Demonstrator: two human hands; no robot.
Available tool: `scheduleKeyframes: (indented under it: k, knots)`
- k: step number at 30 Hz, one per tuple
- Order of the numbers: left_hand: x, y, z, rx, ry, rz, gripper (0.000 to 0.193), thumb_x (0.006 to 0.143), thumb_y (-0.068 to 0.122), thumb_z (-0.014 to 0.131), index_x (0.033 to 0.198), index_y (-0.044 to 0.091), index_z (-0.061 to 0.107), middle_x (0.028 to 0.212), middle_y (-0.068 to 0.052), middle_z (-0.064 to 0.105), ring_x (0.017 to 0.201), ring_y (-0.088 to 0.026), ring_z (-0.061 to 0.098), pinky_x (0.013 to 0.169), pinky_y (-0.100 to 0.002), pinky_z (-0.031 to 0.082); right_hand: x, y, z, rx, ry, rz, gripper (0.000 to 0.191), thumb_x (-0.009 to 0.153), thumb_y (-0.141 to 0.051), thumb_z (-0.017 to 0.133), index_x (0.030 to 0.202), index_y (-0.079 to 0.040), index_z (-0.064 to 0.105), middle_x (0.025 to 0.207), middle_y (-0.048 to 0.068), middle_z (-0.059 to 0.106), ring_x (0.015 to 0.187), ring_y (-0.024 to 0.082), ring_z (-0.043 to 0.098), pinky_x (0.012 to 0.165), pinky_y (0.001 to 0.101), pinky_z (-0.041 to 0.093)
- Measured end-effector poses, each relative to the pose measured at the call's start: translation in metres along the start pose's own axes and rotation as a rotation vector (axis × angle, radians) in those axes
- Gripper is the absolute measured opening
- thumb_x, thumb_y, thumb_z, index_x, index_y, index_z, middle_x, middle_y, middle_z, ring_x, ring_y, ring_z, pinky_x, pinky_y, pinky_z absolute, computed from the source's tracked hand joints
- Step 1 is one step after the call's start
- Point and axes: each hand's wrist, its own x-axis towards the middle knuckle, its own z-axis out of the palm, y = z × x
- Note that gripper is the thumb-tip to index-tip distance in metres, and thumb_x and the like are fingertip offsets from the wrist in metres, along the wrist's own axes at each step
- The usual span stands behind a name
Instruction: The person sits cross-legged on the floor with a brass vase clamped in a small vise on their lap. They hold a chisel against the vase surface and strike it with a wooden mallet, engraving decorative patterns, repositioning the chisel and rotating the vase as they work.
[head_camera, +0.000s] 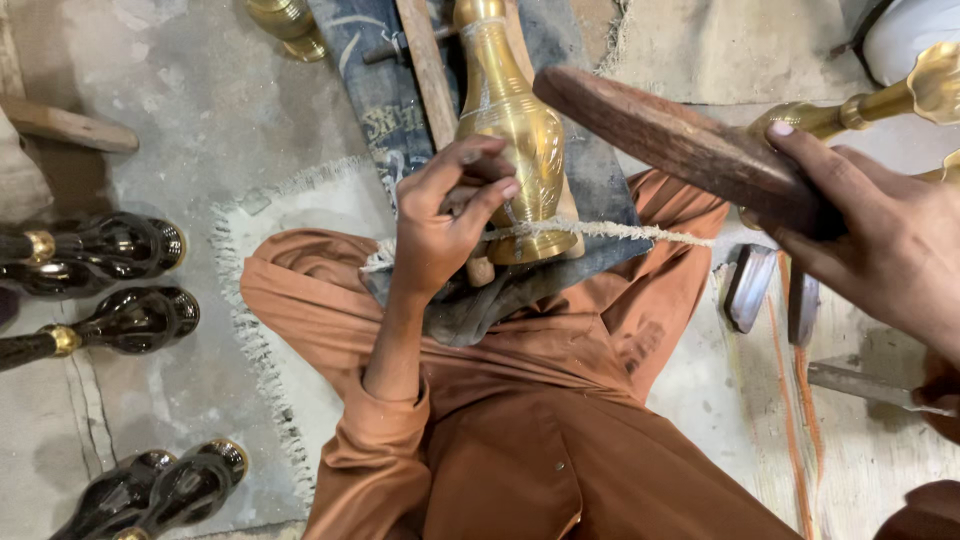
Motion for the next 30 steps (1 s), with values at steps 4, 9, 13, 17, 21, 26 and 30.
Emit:
scheduleKeyframes:
  k: [4, 9, 13, 17, 21, 26, 30]
  knots:
    - [0.005, 0.010, -0.004, 0.123, -0.115, 0.145, 0.018, 0.102, 0.002, 0.075, 0.118, 0.000, 0.066, 0.108, -0.008, 0.073, 0.088, -0.010, 0.070, 0.075, -0.025, 0.060, 0.003, 0.006, -0.004, -0.009, 0.091, -0.090, 0.075, 0.083, -0.007, 0.085, 0.152, -0.006, 0.056, 0.094, 0.018, 0.067, 0.072, 0.029, 0.067, 0.064, 0.0378, 0.055]
    - [0.013, 0.014, -0.005, 0.093, -0.189, 0.063, 0.015, 0.103, 0.004, 0.073, 0.115, -0.001, 0.066, 0.101, -0.006, 0.072, 0.089, -0.010, 0.070, 0.077, -0.027, 0.062, 0.016, 0.020, -0.009, -0.168, 0.129, -0.177, 0.073, 0.085, 0.001, 0.083, 0.153, -0.007, 0.061, 0.090, 0.017, 0.061, 0.070, 0.028, 0.061, 0.064, 0.0393, 0.052]
    - [0.015, 0.014, -0.004, 0.009, -0.192, 0.032, 0.019, 0.104, 0.006, 0.072, 0.120, -0.002, 0.064, 0.104, -0.007, 0.072, 0.093, -0.011, 0.069, 0.082, -0.029, 0.064, 0.032, 0.020, -0.019, -0.258, 0.128, -0.247, 0.073, 0.083, 0.002, 0.082, 0.152, -0.006, 0.061, 0.088, 0.016, 0.061, 0.069, 0.028, 0.061, 0.063, 0.0394, 0.052]
    - [0.015, 0.010, -0.005, 0.021, -0.185, 0.068, 0.021, 0.104, 0.008, 0.072, 0.120, -0.002, 0.064, 0.105, -0.010, 0.073, 0.096, -0.014, 0.074, 0.085, -0.030, 0.067, 0.047, 0.013, -0.032, -0.304, 0.109, -0.308, 0.075, 0.081, 0.000, 0.081, 0.152, -0.007, 0.059, 0.088, 0.014, 0.062, 0.070, 0.028, 0.063, 0.064, 0.0396, 0.053]
    - [0.014, 0.006, -0.006, 0.175, -0.161, 0.186, 0.019, 0.102, 0.011, 0.075, 0.114, -0.003, 0.070, 0.102, -0.013, 0.075, 0.092, -0.018, 0.077, 0.080, -0.031, 0.064, 0.062, 0.000, -0.040, -0.325, 0.076, -0.365, 0.076, 0.080, -0.002, 0.080, 0.153, -0.008, 0.058, 0.088, 0.013, 0.063, 0.072, 0.028, 0.065, 0.065, 0.0399, 0.054]
    - [0.003, -0.002, 0.004, 0.222, -0.068, 0.005, 0.019, 0.099, 0.015, 0.076, 0.100, -0.003, 0.073, 0.085, -0.011, 0.075, 0.068, -0.017, 0.069, 0.062, -0.031, 0.054, 0.085, -0.020, -0.048, -0.419, 0.035, -0.476, 0.078, 0.078, -0.005, 0.082, 0.152, -0.013, 0.057, 0.086, 0.011, 0.063, 0.071, 0.027, 0.067, 0.066, 0.0403, 0.056]
    - [-0.004, -0.009, 0.019, 0.094, 0.060, 0.099, 0.016, 0.105, 0.016, 0.069, 0.109, 0.001, 0.069, 0.096, -0.007, 0.075, 0.081, -0.012, 0.075, 0.071, -0.025, 0.065, 0.100, -0.030, -0.056, -0.219, 0.046, -0.511, 0.078, 0.074, -0.003, 0.078, 0.149, -0.005, 0.054, 0.094, 0.016, 0.066, 0.082, 0.034, 0.069, 0.072, 0.0455, 0.056]
